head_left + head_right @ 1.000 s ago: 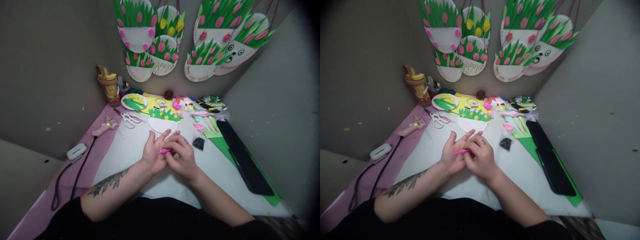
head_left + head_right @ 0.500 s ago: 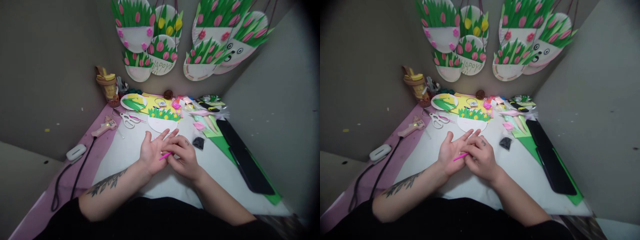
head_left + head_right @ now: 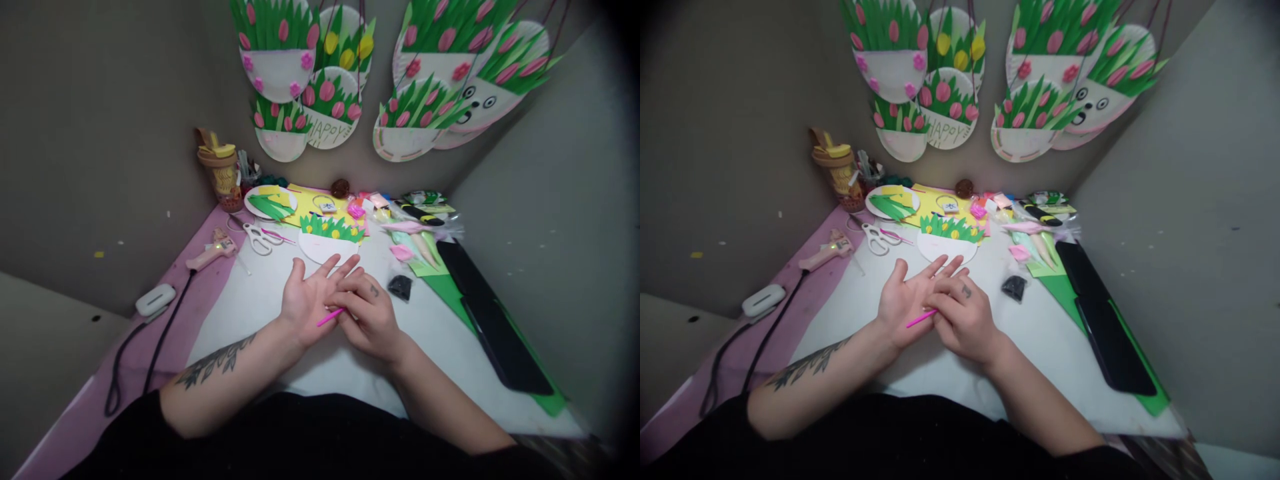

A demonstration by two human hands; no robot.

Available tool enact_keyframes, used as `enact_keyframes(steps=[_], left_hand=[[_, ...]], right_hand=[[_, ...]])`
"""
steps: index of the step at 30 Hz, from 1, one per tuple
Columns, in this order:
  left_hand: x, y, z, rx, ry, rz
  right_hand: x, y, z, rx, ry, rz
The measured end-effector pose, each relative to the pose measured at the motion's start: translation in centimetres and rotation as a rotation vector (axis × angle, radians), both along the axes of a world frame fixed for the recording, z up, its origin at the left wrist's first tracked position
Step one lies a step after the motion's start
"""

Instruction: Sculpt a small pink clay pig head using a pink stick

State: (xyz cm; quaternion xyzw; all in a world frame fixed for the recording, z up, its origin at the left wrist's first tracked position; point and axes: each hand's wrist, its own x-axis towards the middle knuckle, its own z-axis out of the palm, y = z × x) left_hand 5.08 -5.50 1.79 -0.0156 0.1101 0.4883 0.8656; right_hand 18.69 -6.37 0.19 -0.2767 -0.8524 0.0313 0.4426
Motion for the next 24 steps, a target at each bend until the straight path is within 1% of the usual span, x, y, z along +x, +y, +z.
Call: enact_keyframes(steps=[4, 8, 10, 15, 20, 24], left_hand=[[0.07, 0.05, 0.02, 0.007, 0.029, 0.005], [0.28, -0.06, -0.04, 0.024, 0.079, 0.000], [0.35, -0.10, -0.07, 0.020, 0.109, -0.002], [0.36, -0.06, 0.02, 0.025, 0.141, 0.005], [0.36, 0.02, 0.49, -0.006, 0.153, 0.015], [0.34, 0.10, 0.68, -0.006, 0.151, 0.020]], right_hand=[[-0.22, 0.01, -0.31, 0.037, 0.024, -0.012], [-0.69, 0.02, -0.61, 0.096, 0.056, -0.107], [-0.88, 0.03, -0.67, 0.105, 0.054, -0.128], [-0.96, 0.07, -0.63, 0.103, 0.042, -0.116], [-0.79, 0.01, -0.64, 0.098, 0.024, -0.094], [-0.71, -0.04, -0.84, 0.071, 0.053, -0.086]])
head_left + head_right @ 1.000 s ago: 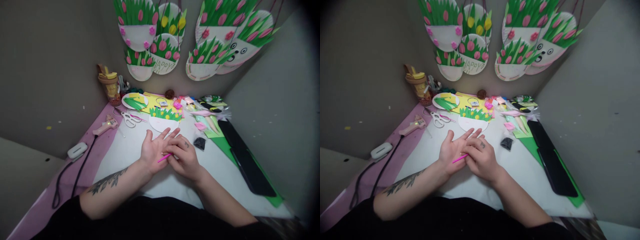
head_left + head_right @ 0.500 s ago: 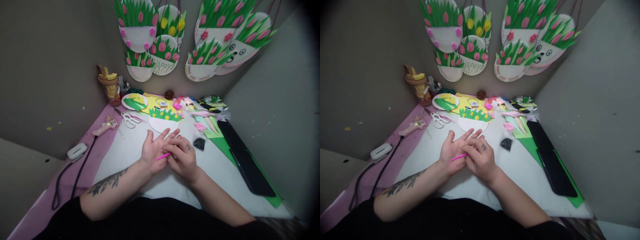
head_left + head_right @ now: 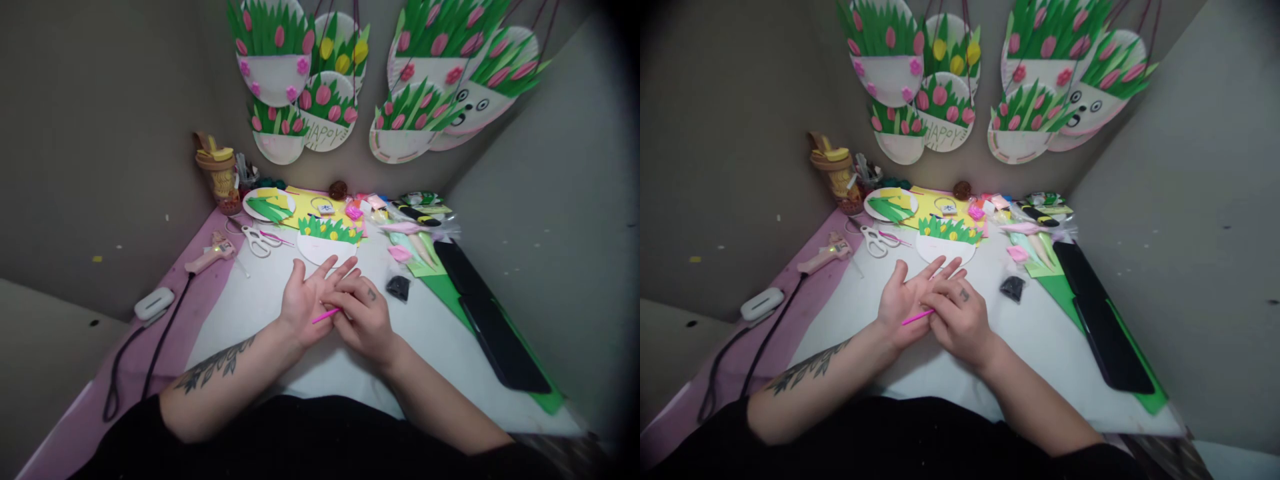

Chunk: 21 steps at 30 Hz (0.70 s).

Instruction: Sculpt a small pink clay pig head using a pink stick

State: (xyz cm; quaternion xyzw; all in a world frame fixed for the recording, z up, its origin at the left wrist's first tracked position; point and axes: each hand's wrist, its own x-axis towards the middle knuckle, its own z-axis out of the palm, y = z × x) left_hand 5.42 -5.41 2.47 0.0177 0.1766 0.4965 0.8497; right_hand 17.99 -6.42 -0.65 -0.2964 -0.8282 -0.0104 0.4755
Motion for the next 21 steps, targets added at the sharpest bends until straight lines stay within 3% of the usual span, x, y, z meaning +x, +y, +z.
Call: enact_keyframes(steps=[8, 14, 21], left_hand=[[-0.2, 0.0, -0.6, 0.026, -0.079, -0.007], [-0.4, -0.1, -0.5, 0.049, -0.188, -0.005], [-0.4, -0.1, -0.2, 0.034, -0.144, -0.006]], right_hand=[[0.1, -0.1, 0.1, -0.050, 0.081, 0.004], [0.9, -0.6, 0.3, 0.064, 0.067, 0.038], [0.7, -0.4, 0.1, 0.112, 0.004, 0.061]])
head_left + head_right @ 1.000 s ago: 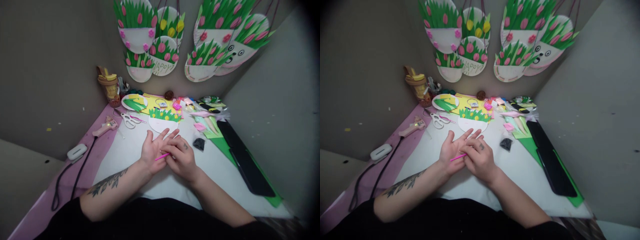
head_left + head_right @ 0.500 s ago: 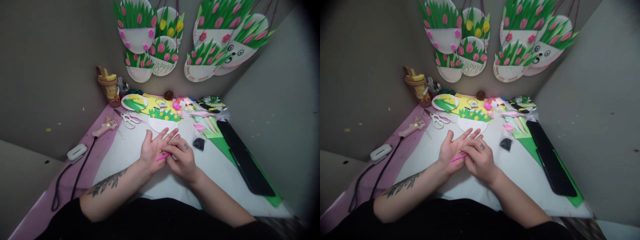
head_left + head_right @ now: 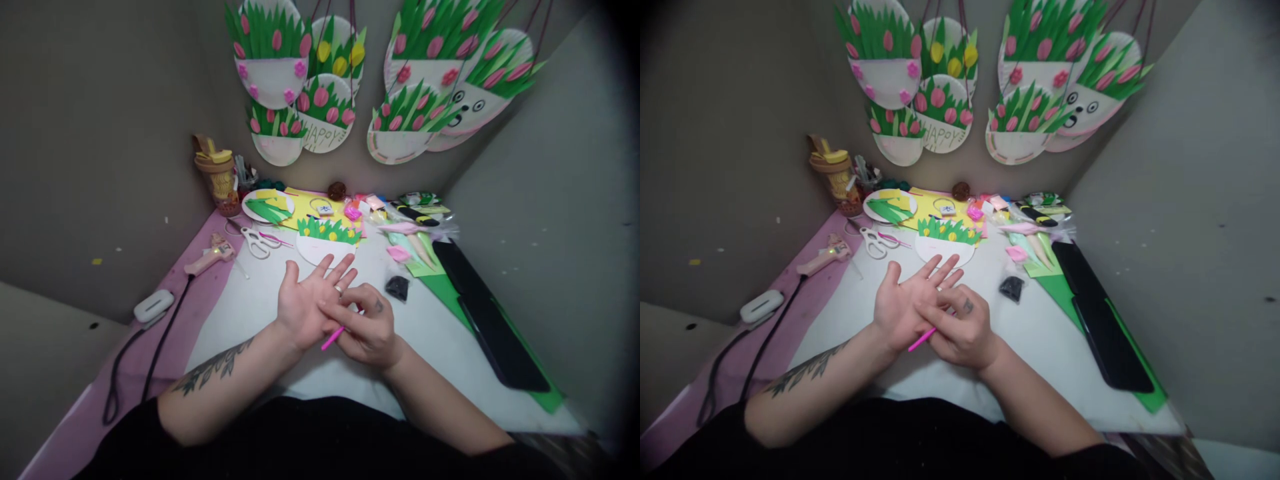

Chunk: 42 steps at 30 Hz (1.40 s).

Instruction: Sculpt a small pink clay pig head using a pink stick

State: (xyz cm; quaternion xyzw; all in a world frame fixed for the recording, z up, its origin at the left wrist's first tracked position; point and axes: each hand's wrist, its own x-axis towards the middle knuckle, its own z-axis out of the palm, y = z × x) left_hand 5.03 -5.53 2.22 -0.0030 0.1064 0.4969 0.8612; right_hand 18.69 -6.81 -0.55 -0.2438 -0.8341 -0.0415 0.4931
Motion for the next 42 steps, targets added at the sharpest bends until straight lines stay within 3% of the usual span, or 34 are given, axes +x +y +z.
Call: enact_keyframes(steps=[9, 16, 27, 34, 42], left_hand=[[-0.06, 0.01, 0.22, -0.031, 0.028, 0.010], [-0.02, 0.03, 0.06, -0.029, 0.019, 0.001], [-0.03, 0.01, 0.13, -0.031, 0.038, 0.003], [-0.07, -0.16, 0.60, -0.053, 0.016, 0.009], [-0.02, 0.01, 0.31, -0.034, 0.055, 0.009]], right_hand=[[0.12, -0.11, -0.12, -0.214, 0.139, 0.062], [-0.15, -0.01, 0.13, -0.108, 0.049, 0.020], [-0.27, -0.02, 0.29, -0.097, 0.048, 0.023], [0.05, -0.02, 0.67, -0.340, 0.228, 0.070], [-0.20, -0.20, 0.28, -0.154, 0.069, 0.042]])
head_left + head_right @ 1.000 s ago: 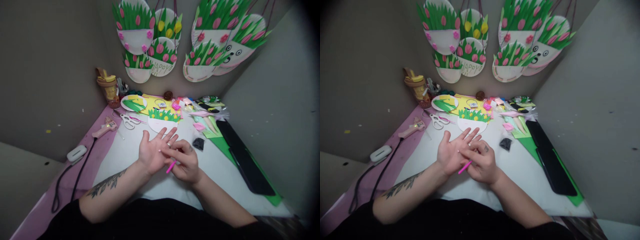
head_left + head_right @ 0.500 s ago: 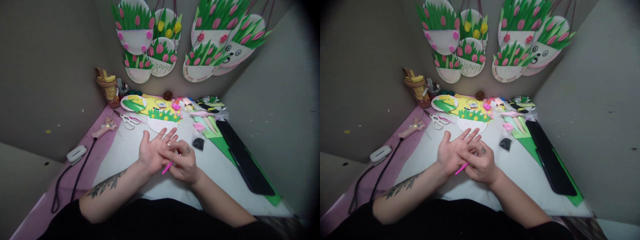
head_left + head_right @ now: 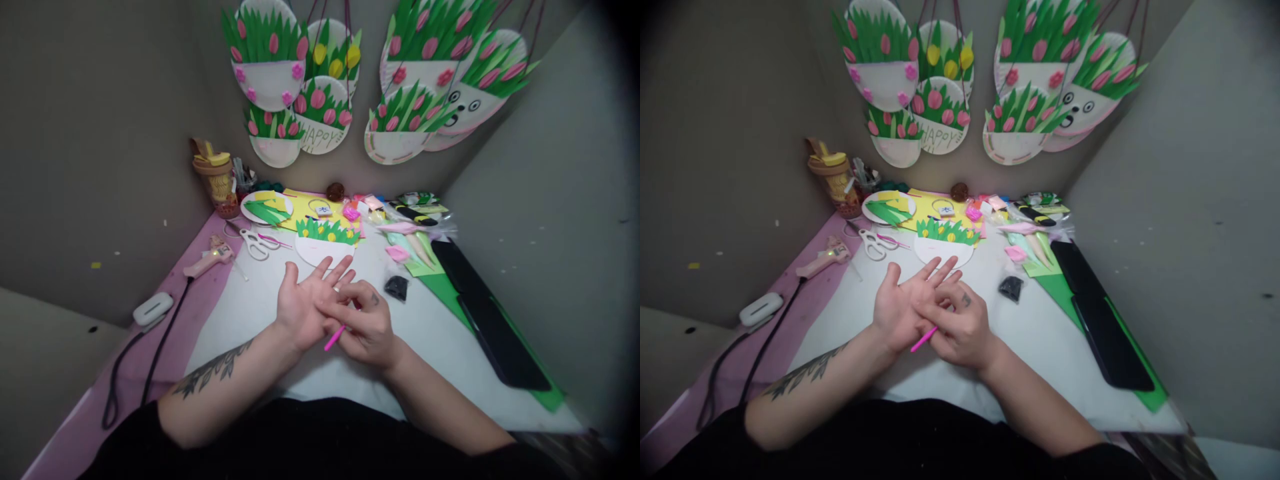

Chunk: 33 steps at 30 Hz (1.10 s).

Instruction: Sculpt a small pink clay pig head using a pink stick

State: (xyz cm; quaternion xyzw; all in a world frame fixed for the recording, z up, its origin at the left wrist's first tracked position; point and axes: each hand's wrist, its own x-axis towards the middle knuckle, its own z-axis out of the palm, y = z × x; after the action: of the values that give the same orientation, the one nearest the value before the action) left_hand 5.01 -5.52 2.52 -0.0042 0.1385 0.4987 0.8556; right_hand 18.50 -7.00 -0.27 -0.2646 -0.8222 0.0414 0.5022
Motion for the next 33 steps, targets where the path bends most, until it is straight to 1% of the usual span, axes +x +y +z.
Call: enact_keyframes(steps=[3, 5, 8, 13, 16, 22, 27, 33], left_hand=[[0.0, -0.1, 0.1, 0.000, -0.002, -0.007], [-0.1, -0.1, 0.2, 0.002, -0.006, -0.015], [0.0, -0.1, 0.3, 0.007, 0.011, -0.010], [0.2, -0.1, 0.5, 0.019, 0.072, 0.007], [0.3, -0.1, 0.3, 0.046, 0.088, 0.012], [0.4, -0.1, -0.2, 0.144, 0.106, 0.035], [0.5, -0.4, -0.3, 0.245, 0.132, 0.041], [0.4, -0.9, -0.3, 0.375, 0.164, 0.045]], right_hand=[[0.1, 0.0, 0.1, -0.082, 0.089, 0.013], [0.1, 0.1, 0.1, -0.114, 0.130, -0.021], [-0.1, 0.1, -0.1, -0.115, 0.114, -0.083], [-0.5, 0.0, -0.5, -0.124, 0.111, -0.119], [-0.6, -0.1, -0.6, -0.118, 0.104, -0.139], [-0.9, -0.5, -1.1, -0.089, 0.119, -0.150], [-1.0, -0.8, -1.8, -0.058, 0.162, -0.141], [-1.0, -1.0, -1.6, 0.002, 0.175, -0.150]])
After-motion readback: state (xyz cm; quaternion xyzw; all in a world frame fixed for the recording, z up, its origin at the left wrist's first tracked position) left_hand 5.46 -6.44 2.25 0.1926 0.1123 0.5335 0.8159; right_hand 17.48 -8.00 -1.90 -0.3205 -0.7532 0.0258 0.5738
